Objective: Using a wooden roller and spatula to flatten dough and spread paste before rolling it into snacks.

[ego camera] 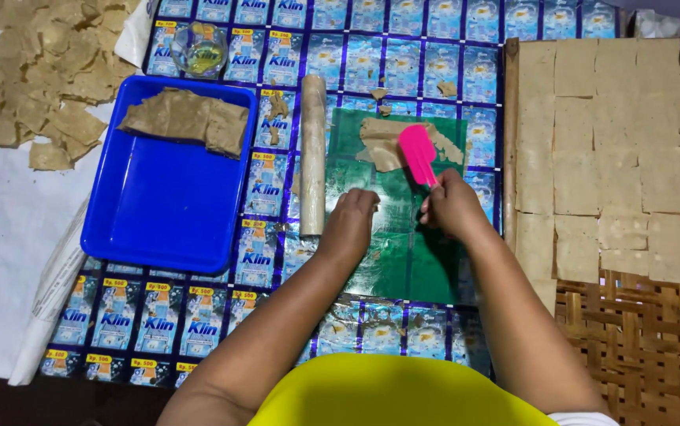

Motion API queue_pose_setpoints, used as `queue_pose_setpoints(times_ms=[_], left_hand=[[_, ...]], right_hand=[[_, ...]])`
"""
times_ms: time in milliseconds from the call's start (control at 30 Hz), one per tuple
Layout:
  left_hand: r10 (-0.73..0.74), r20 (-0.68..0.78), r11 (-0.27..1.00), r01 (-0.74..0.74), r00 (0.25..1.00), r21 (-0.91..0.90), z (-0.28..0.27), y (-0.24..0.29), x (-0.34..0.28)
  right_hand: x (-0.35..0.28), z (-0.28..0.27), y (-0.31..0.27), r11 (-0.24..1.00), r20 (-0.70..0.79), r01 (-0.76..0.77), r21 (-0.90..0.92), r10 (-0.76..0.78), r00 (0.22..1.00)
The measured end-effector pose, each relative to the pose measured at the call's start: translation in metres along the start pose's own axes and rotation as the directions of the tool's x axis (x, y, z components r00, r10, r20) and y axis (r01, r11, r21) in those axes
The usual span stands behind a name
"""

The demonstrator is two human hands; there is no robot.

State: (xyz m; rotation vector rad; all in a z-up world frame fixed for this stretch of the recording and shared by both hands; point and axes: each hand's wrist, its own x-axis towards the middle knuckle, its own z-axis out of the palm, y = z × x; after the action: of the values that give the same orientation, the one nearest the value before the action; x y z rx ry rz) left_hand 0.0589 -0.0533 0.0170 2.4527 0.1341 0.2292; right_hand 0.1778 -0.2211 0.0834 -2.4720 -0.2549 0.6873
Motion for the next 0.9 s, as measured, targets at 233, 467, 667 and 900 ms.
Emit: queue_pose_setpoints(times_ms=[233, 467, 667, 900], left_hand=[[-0.080, -0.055, 0.983, 0.070, 0.995, -0.172, 0.027, -0.015, 0.075], [0.014, -0.084, 0.998, -0.020, 0.996, -0.068, 0.012, -0.026, 0.094], [0.049, 0.021, 0.996, -0.048, 0.999, -0.073, -0.027, -0.047, 0.122], [-0.040, 0.128, 0.992, 0.055, 0.991, -0.116, -0.005, -0.075, 0.140]], right_hand=[[0.046, 0.036, 0.021, 0.992, -0.184, -0.001, -0.130, -0.023, 0.983], [0.088, 0.063, 0.016, 0.967, -0.104, -0.067, -0.246, 0.043, 0.994], [0.057, 0.055, 0.011, 0.983, -0.102, -0.123, -0.137, 0.110, 0.989], [0.026, 0.058, -0.054, 0.993, -0.084, -0.062, -0.103, 0.054, 0.995]])
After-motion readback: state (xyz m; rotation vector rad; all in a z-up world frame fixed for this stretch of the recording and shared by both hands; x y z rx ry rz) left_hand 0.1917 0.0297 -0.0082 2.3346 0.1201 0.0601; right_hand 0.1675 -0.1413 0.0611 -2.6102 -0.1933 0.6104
